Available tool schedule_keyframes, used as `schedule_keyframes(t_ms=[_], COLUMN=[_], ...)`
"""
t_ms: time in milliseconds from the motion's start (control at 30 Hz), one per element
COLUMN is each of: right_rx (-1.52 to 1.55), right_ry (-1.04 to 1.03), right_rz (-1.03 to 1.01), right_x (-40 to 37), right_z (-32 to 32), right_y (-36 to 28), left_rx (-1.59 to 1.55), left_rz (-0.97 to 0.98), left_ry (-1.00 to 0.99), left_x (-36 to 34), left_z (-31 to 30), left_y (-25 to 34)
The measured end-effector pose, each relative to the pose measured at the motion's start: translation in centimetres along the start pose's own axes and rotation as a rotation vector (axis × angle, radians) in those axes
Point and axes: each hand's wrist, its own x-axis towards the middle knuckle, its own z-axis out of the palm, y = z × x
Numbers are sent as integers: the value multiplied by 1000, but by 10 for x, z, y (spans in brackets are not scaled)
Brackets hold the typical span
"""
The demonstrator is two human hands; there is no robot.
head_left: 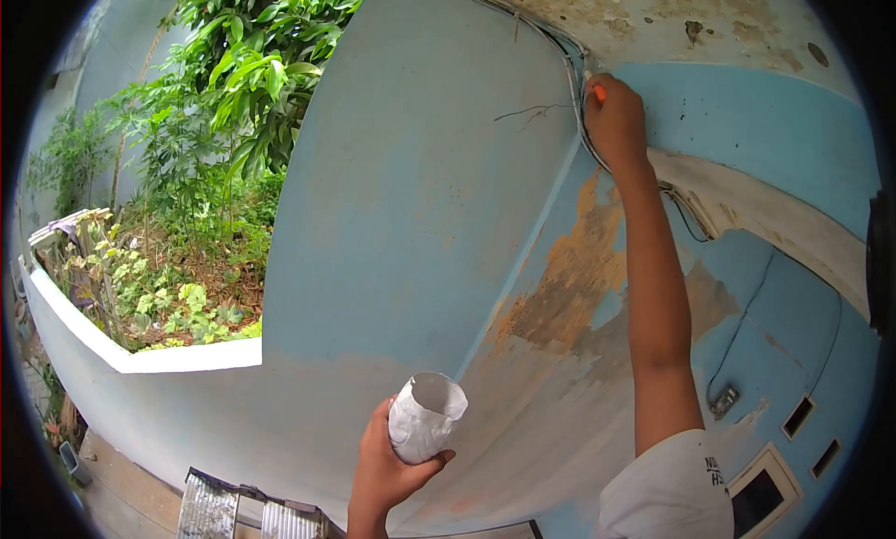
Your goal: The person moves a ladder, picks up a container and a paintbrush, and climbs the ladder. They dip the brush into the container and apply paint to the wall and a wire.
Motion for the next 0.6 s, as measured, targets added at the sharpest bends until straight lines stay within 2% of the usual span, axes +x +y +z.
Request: schedule_keyframes(t_ms=[100, 167, 200, 267, 333, 400, 433, 500, 600], right_rx=[-50, 76, 80, 163, 79, 14, 15, -69, 71], right_ry=[-52, -76, -65, 85, 110, 185, 183, -63, -97], right_rz=[44, 122, 122, 165, 119, -36, -33, 36, 85], right_x=[-37, -42, -34, -13, 11, 21, 16, -7, -36], right_z=[-11, -27, -31, -34, -17, -1, 4, 1, -28], right_y=[-16, -21, -21, -12, 2, 4, 6, -8, -16], left_rx=[5, 13, 7, 7, 7, 18, 24, 19, 10], left_rz=[23, 38, 32, 29, -13, -8, -4, -7, 15], left_ry=[23, 33, 32, 22, -5, -8, -8, -8, 9], left_x=[1, 2, 2, 2, 2, 1, 0, 2, 2], left_z=[0, -1, -1, 0, 0, 1, 0, -2, -4], left_y=[4, 5, 3, 1, 0, -4, -5, -3, 3])
